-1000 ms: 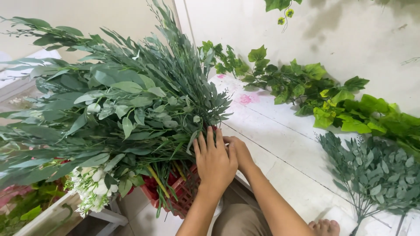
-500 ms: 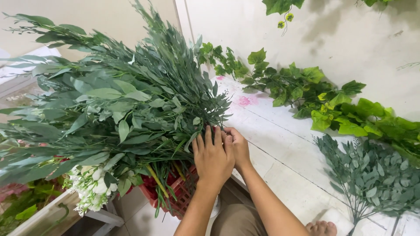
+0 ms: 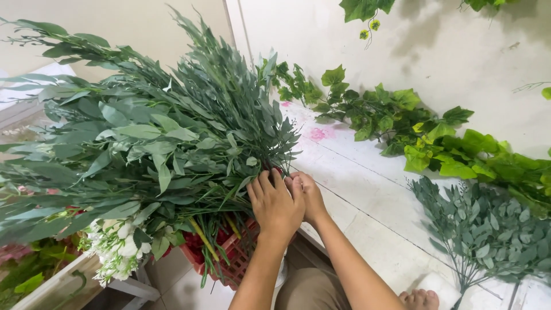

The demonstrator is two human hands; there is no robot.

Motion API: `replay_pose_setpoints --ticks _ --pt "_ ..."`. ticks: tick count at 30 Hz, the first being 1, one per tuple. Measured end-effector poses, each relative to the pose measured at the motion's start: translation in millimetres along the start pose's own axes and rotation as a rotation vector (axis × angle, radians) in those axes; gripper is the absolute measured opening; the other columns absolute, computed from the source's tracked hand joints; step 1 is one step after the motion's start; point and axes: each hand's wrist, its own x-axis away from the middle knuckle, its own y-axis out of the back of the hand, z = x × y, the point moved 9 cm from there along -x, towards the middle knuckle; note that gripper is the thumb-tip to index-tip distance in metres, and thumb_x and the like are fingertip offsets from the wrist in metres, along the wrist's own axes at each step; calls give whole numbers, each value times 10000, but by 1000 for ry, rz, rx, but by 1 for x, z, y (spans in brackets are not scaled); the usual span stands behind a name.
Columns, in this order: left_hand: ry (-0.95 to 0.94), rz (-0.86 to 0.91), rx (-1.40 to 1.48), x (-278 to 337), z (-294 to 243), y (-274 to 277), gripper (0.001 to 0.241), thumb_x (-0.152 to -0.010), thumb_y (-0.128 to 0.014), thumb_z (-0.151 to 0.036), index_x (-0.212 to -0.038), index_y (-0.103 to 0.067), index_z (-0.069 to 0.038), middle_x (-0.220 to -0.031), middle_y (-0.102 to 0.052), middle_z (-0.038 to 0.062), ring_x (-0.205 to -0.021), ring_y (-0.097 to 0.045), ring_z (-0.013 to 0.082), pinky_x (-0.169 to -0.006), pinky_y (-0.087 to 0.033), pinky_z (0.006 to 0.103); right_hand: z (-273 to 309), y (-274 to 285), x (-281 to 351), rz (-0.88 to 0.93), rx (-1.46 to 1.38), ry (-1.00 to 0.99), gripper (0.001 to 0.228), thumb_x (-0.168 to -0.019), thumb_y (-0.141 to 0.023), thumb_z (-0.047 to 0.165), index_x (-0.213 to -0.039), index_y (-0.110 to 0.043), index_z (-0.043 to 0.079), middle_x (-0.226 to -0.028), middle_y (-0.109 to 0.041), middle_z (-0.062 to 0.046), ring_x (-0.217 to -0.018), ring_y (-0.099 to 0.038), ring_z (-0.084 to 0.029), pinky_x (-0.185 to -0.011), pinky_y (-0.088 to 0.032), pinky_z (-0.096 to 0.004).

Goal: The person organizes and sorts bunches of artificial leaves by hand, separating individual stems and placing them onto a white wooden surface before picking up white floral foam blocks.

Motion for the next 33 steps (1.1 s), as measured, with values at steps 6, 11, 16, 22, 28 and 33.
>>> replay_pose_setpoints --ticks 6,11,16,22,28,33 --pt "-15 119 84 -6 -8 3 550 -1009 -482 -420 -1320 -608 15 -1266 -523 231 -1239 -430 470 -1077 -242 613 23 2 18 34 81 -9 366 -1037 -516 434 -1256 -636 166 -1088 -749 -215 -1166 -652 -424 -981 -506 -504" --pt "35 289 121 -8 -12 3 552 -1061 -351 -433 -1437 -530 -70 -1497 -439 237 -1393 -335 493 -1093 -210 618 31 1 23 76 -21 8 374 -1019 -519 425 -1235 -667 159 -1070 -776 -172 -1145 -681 -384 -969 -522 -485" --pt "170 459 83 -8 5 -8 681 -1047 -239 -549 -1525 -416 -98 -1631 -307 191 -1425 -262 490 -1118 -181 566 12 5 12 -25 -271 -114 297 -1013 -591 353 -1171 -697 127 -856 -777 -96 -797 -701 -202 -738 -570 -344" --pt "219 390 91 -8 11 -6 760 -1028 -275 -599 -1461 -451 -1 -1623 -352 153 -1420 -279 471 -1126 -181 539 34 19 19 -231 -369 -141 268 -1003 -594 272 -1131 -711 68 -799 -755 -62 -694 -655 -134 -546 -503 -245" --pt "220 334 62 -10 11 1 749 -1045 -274 -590 -1465 -470 0 -1613 -384 129 -1416 -309 463 -1137 -191 534 32 55 36 -488 -512 -142 226 -1013 -561 252 -1119 -632 66 -792 -730 -108 -596 -572 -121 -501 -396 -201" --pt "214 397 59 -8 9 -3 785 -1038 -257 -596 -1487 -434 22 -1629 -351 150 -1439 -271 479 -1153 -163 537 15 84 44 -656 -562 -155 198 -1037 -540 244 -1114 -609 76 -735 -679 -100 -488 -435 -95 -422 -336 -209"
